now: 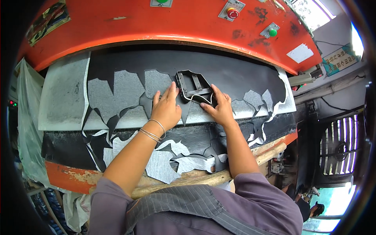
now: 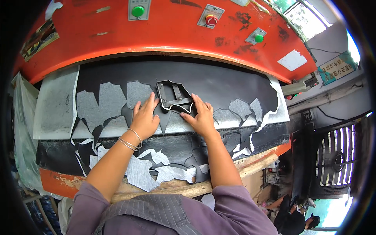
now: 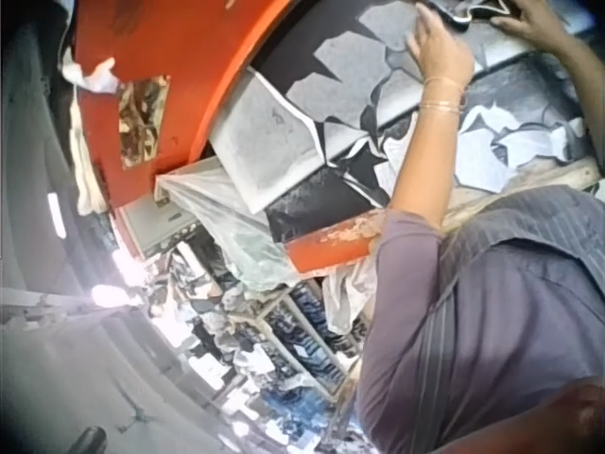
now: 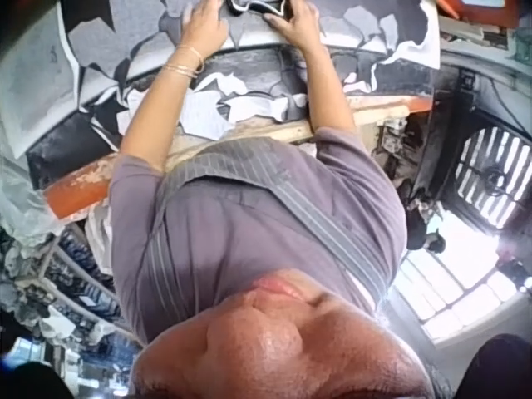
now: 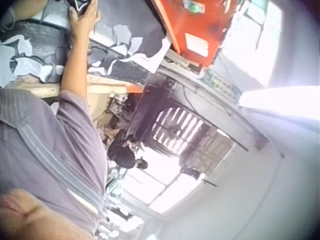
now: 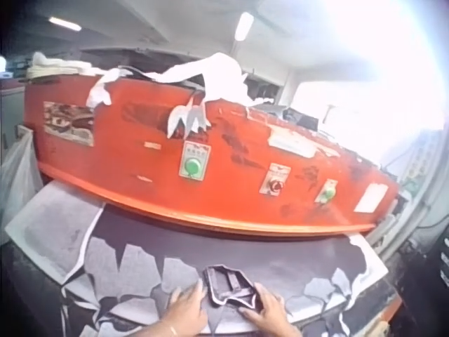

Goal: Die-cut material using a hydraulic clicker press machine.

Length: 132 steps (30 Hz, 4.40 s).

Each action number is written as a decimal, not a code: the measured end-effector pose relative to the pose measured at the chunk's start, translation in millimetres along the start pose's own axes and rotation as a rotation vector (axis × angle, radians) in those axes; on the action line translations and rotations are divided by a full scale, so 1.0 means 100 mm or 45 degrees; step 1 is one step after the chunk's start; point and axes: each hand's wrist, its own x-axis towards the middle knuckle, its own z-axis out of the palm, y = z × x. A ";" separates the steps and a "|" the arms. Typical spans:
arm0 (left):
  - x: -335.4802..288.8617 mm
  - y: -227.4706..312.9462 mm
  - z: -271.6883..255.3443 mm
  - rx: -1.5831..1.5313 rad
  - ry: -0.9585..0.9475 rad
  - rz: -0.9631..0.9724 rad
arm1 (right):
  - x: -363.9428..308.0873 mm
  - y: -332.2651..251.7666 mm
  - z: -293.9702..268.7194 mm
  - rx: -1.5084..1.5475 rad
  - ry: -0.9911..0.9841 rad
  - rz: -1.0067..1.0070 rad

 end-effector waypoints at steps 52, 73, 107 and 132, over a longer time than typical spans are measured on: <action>-2.17 1.50 0.27 0.160 0.201 -0.053 | -2.04 -0.70 -0.64 0.117 -0.400 -0.718; -0.98 0.82 0.05 -0.893 -0.056 -0.360 | 0.50 -0.25 -0.43 -0.004 -0.525 -0.385; 0.24 0.91 0.91 0.010 0.081 -0.070 | 0.14 1.29 -0.73 0.130 -0.204 -0.189; 0.20 1.36 -0.81 -0.042 1.500 0.407 | 0.70 0.78 -2.33 0.511 1.600 -0.306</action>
